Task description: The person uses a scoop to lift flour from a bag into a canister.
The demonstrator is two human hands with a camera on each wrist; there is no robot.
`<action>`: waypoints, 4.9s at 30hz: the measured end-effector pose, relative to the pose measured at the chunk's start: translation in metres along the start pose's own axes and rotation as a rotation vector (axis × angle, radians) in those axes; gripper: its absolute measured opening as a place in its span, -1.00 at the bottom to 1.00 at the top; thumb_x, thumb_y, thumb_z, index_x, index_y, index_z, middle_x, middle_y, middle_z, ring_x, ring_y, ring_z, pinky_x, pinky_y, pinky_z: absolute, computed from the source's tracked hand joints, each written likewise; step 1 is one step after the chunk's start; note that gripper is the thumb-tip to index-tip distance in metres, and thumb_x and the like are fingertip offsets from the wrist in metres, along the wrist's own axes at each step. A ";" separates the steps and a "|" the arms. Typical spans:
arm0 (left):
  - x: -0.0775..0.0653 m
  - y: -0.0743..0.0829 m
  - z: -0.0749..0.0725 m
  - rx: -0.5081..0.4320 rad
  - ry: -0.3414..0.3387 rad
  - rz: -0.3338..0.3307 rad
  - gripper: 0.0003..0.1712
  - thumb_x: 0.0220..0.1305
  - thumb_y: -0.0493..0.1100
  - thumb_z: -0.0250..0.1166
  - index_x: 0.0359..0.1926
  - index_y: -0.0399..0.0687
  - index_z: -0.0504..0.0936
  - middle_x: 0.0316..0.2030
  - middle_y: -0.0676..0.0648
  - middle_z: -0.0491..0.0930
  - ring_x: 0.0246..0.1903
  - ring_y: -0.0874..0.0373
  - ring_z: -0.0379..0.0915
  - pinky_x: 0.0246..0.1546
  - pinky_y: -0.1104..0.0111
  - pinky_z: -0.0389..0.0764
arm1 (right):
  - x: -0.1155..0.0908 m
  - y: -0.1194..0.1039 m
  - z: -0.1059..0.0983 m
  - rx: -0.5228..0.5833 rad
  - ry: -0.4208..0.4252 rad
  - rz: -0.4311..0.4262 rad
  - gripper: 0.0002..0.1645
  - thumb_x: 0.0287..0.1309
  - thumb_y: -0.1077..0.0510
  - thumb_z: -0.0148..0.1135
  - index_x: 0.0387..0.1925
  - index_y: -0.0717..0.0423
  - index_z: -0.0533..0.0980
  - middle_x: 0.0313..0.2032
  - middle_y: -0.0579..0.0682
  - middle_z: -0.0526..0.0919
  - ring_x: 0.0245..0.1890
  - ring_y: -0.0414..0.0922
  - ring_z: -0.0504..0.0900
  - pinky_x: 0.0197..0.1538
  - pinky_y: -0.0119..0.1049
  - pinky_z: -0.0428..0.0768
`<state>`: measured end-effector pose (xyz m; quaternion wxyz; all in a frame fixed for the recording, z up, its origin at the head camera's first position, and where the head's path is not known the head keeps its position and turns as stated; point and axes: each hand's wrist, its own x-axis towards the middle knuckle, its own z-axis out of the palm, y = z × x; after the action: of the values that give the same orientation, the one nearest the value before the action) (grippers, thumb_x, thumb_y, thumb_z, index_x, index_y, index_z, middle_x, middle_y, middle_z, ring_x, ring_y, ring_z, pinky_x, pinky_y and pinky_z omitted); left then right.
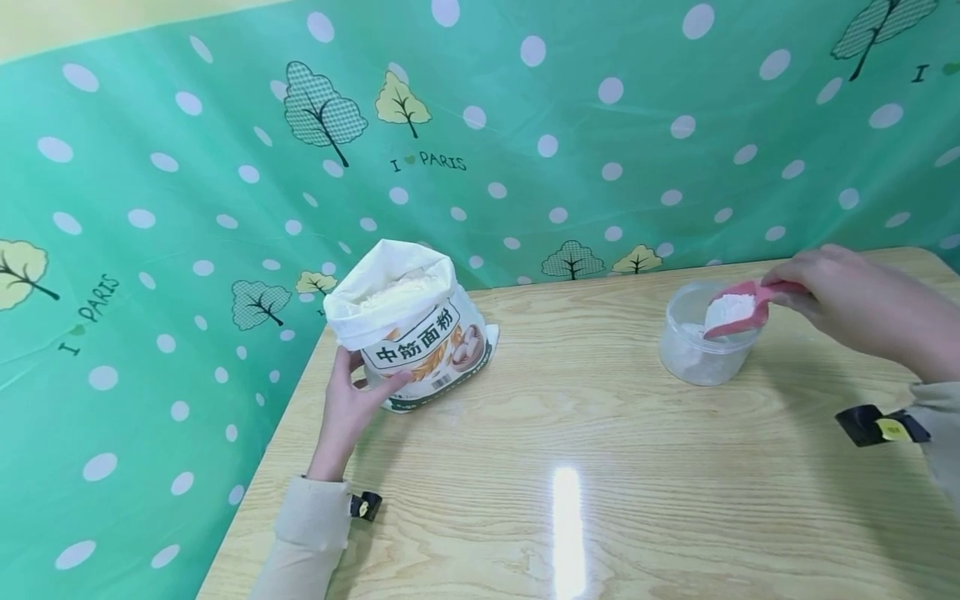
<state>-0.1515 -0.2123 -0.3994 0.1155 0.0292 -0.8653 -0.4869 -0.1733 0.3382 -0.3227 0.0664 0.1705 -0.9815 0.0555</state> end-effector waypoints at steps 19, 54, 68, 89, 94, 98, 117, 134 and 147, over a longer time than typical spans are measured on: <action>-0.001 0.000 0.000 -0.003 0.003 0.010 -0.03 -0.09 0.22 0.58 0.31 0.21 0.30 0.13 0.11 0.45 0.18 0.16 0.32 0.17 0.10 0.44 | 0.005 -0.007 -0.001 -0.051 0.069 -0.043 -0.76 -0.02 0.44 0.42 -0.24 0.45 0.63 -0.33 0.33 0.67 -0.30 0.19 0.53 -0.20 0.16 0.57; -0.001 0.000 -0.002 0.009 0.003 0.023 -0.04 -0.10 0.25 0.58 0.29 0.18 0.32 0.13 0.11 0.45 0.18 0.09 0.33 0.16 0.09 0.45 | 0.002 0.003 0.005 -0.072 0.009 0.027 -0.71 -0.04 0.45 0.42 -0.19 0.44 0.64 -0.41 0.19 0.67 -0.34 0.10 0.49 -0.36 -0.08 0.52; -0.002 0.000 -0.002 0.019 0.003 -0.015 0.00 -0.12 0.30 0.56 0.32 0.24 0.30 0.17 0.15 0.43 0.19 0.17 0.31 0.19 0.10 0.44 | 0.004 -0.004 0.000 0.006 0.154 0.010 -0.67 -0.09 0.49 0.44 -0.19 0.45 0.63 -0.36 0.31 0.67 -0.26 0.18 0.50 -0.25 0.14 0.55; -0.002 0.000 -0.001 0.007 0.014 0.004 -0.01 -0.12 0.26 0.58 0.32 0.23 0.31 0.17 0.13 0.44 0.19 0.14 0.31 0.19 0.08 0.44 | 0.022 -0.013 -0.018 0.137 0.237 -0.052 -0.73 0.12 0.39 0.36 -0.10 0.30 0.66 -0.27 0.25 0.71 -0.22 -0.17 0.51 -0.43 -0.58 0.36; -0.003 0.000 0.000 -0.004 0.017 0.004 0.00 -0.11 0.25 0.58 0.33 0.19 0.31 0.19 0.09 0.44 0.21 0.11 0.31 0.18 0.07 0.44 | 0.031 -0.035 -0.025 0.141 0.194 -0.081 -0.71 0.13 0.39 0.34 -0.07 0.31 0.66 -0.20 0.30 0.70 -0.19 0.17 0.56 -0.40 -0.23 0.56; -0.002 0.000 0.000 -0.005 0.019 0.001 0.00 -0.11 0.25 0.58 0.32 0.17 0.31 0.19 0.07 0.43 0.22 0.08 0.30 0.19 0.06 0.44 | 0.038 -0.049 -0.028 0.192 0.162 -0.115 -0.71 0.20 0.35 0.31 -0.02 0.26 0.66 -0.10 0.28 0.70 -0.10 0.15 0.53 -0.25 -0.17 0.59; -0.001 0.001 0.001 0.008 0.014 -0.026 0.04 -0.15 0.30 0.57 0.34 0.22 0.30 0.21 0.14 0.41 0.24 0.15 0.28 0.24 0.07 0.41 | 0.070 -0.103 -0.019 0.403 0.097 -0.151 -0.61 0.29 0.34 0.22 0.15 0.23 0.55 -0.03 0.14 0.64 -0.09 0.00 0.48 -0.25 -0.43 0.45; -0.002 0.000 0.001 0.008 0.017 -0.021 0.00 -0.12 0.32 0.55 0.31 0.21 0.31 0.22 0.11 0.41 0.24 0.13 0.27 0.25 0.05 0.38 | 0.095 -0.148 -0.020 0.492 0.094 -0.202 -0.68 0.39 0.21 0.16 0.11 0.20 0.56 -0.08 0.08 0.63 -0.11 -0.03 0.42 -0.14 -0.16 0.46; -0.001 -0.002 -0.004 0.003 0.013 0.001 -0.05 -0.10 0.24 0.58 0.29 0.19 0.34 0.18 0.11 0.43 0.21 0.14 0.30 0.19 0.10 0.43 | 0.118 -0.181 -0.029 0.523 0.118 -0.286 -0.72 0.40 0.20 0.14 0.04 0.24 0.57 -0.07 0.13 0.63 -0.05 0.02 0.43 -0.02 -0.04 0.45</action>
<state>-0.1495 -0.2161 -0.3993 0.1212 0.0322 -0.8654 -0.4851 -0.2179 0.1340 -0.2608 0.0842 0.3146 -0.8945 0.3062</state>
